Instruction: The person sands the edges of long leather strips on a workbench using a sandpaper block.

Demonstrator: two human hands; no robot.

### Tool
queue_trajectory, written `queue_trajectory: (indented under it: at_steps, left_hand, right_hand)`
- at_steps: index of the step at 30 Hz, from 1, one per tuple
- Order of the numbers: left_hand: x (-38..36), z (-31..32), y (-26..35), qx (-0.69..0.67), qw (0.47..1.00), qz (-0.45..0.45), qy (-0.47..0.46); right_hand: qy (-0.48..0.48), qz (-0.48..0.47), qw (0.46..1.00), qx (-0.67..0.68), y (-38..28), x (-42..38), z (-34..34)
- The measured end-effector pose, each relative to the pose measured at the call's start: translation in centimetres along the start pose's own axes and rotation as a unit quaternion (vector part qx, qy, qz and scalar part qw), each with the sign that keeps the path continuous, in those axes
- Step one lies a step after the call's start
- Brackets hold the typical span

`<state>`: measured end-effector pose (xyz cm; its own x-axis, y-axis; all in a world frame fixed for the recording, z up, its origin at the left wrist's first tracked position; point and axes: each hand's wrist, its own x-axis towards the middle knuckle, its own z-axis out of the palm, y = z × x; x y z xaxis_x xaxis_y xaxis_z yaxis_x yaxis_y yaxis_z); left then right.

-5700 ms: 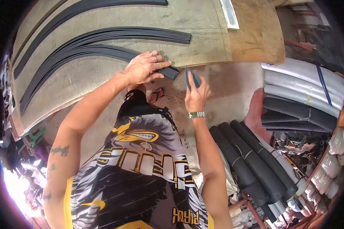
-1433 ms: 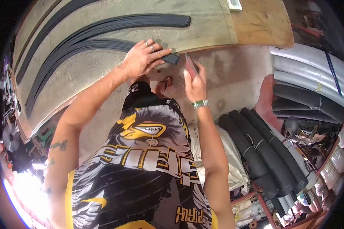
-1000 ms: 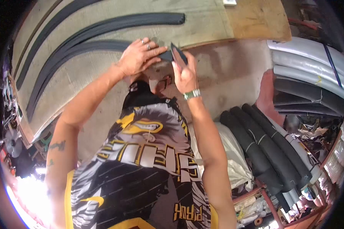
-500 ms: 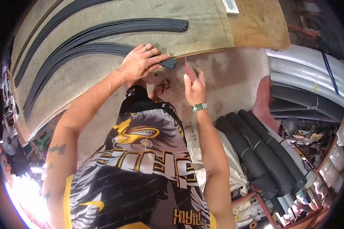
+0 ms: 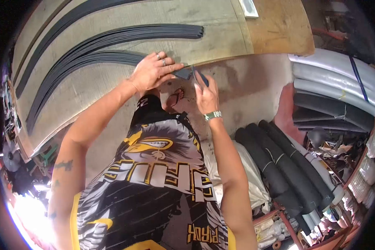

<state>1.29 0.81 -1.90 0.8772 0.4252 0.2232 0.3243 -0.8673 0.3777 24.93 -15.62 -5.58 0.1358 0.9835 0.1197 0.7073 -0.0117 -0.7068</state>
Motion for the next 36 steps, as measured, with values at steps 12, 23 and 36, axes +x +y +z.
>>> queue_trajectory:
  at_steps: [12,23,36]
  left_hand:
    - [0.2,0.1,0.1,-0.036,0.999,-0.019,0.001]
    - [0.4,-0.8,0.4,-0.034,0.998,-0.037,-0.038]
    - [0.3,-0.7,0.5,-0.041,0.997,-0.031,-0.053]
  right_hand:
    - [-0.017,0.021,1.0,0.01,1.0,-0.7,-1.0]
    - [-0.017,-0.019,0.999,0.044,-2.8,2.3,-1.8]
    - [-0.027,0.011,0.999,0.026,-1.0,-0.3,-0.6]
